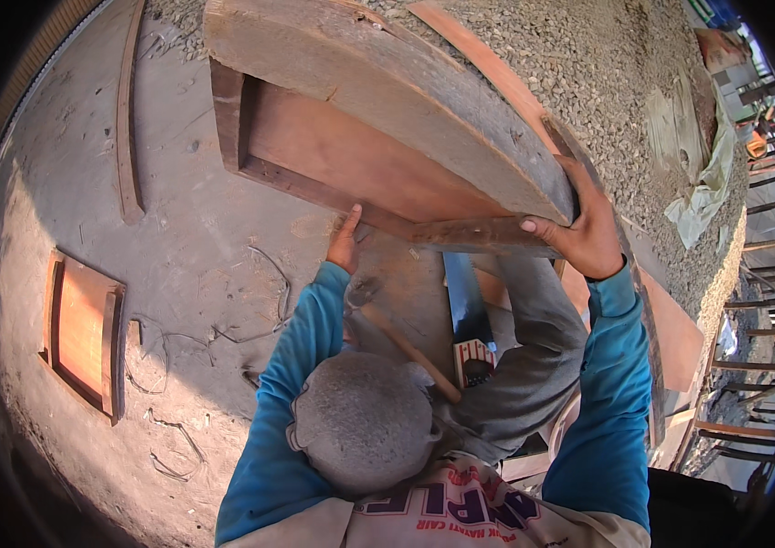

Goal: The person assembles wood boxes by aligning wooden panels and nailing them together with a hammer.

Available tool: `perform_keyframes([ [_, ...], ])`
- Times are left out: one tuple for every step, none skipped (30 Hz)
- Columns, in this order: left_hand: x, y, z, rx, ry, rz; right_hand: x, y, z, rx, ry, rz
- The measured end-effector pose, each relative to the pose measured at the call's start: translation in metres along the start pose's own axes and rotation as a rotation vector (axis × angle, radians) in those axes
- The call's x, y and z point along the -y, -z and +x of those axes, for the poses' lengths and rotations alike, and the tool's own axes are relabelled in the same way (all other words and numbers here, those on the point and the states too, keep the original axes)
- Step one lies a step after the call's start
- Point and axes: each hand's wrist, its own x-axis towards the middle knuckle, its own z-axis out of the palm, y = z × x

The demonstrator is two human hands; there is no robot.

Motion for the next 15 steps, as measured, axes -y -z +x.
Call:
perform_keyframes([
  [0.001, -0.004, 0.002, 0.011, 0.008, -0.051, -0.007, 0.001, -0.010, -0.011, -0.014, 0.020],
  [0.001, -0.005, 0.003, 0.015, -0.014, -0.043, -0.011, 0.002, -0.018, -0.025, -0.018, 0.045],
  [0.003, -0.006, 0.003, 0.018, -0.035, -0.037, -0.012, 0.004, -0.027, -0.045, -0.010, 0.039],
  [0.002, -0.005, 0.002, 0.018, -0.062, -0.025, -0.014, 0.005, -0.036, -0.068, 0.000, 0.040],
  [-0.002, -0.011, -0.005, -0.015, -0.062, -0.001, -0.019, 0.006, -0.048, -0.089, 0.004, 0.037],
  [-0.005, -0.018, -0.013, -0.049, -0.063, 0.023, -0.035, 0.007, -0.064, -0.107, 0.001, 0.010],
  [-0.014, -0.024, -0.023, -0.088, -0.070, 0.051, -0.041, 0.007, -0.074, -0.142, -0.008, 0.046],
  [-0.022, -0.023, -0.032, -0.079, -0.106, 0.101, -0.045, 0.006, -0.084, -0.177, -0.021, 0.084],
  [-0.034, -0.018, -0.040, -0.073, -0.143, 0.149, -0.048, 0.005, -0.092, -0.210, -0.032, 0.124],
  [-0.054, -0.011, -0.052, -0.077, -0.190, 0.207, -0.050, 0.000, -0.096, -0.260, -0.031, 0.171],
  [-0.076, -0.010, -0.065, -0.090, -0.262, 0.225, -0.051, -0.006, -0.098, -0.326, -0.069, 0.283],
  [-0.100, -0.008, -0.080, -0.106, -0.337, 0.241, -0.050, -0.012, -0.098, -0.388, -0.105, 0.399],
  [-0.132, -0.004, -0.102, -0.137, -0.423, 0.265, -0.049, -0.024, -0.095, -0.440, -0.133, 0.534],
  [-0.159, -0.009, -0.120, -0.102, -0.546, 0.298, -0.061, -0.029, -0.097, -0.464, -0.155, 0.568],
  [-0.190, -0.014, -0.140, -0.072, -0.672, 0.336, -0.075, -0.036, -0.098, -0.521, -0.153, 0.668],
])
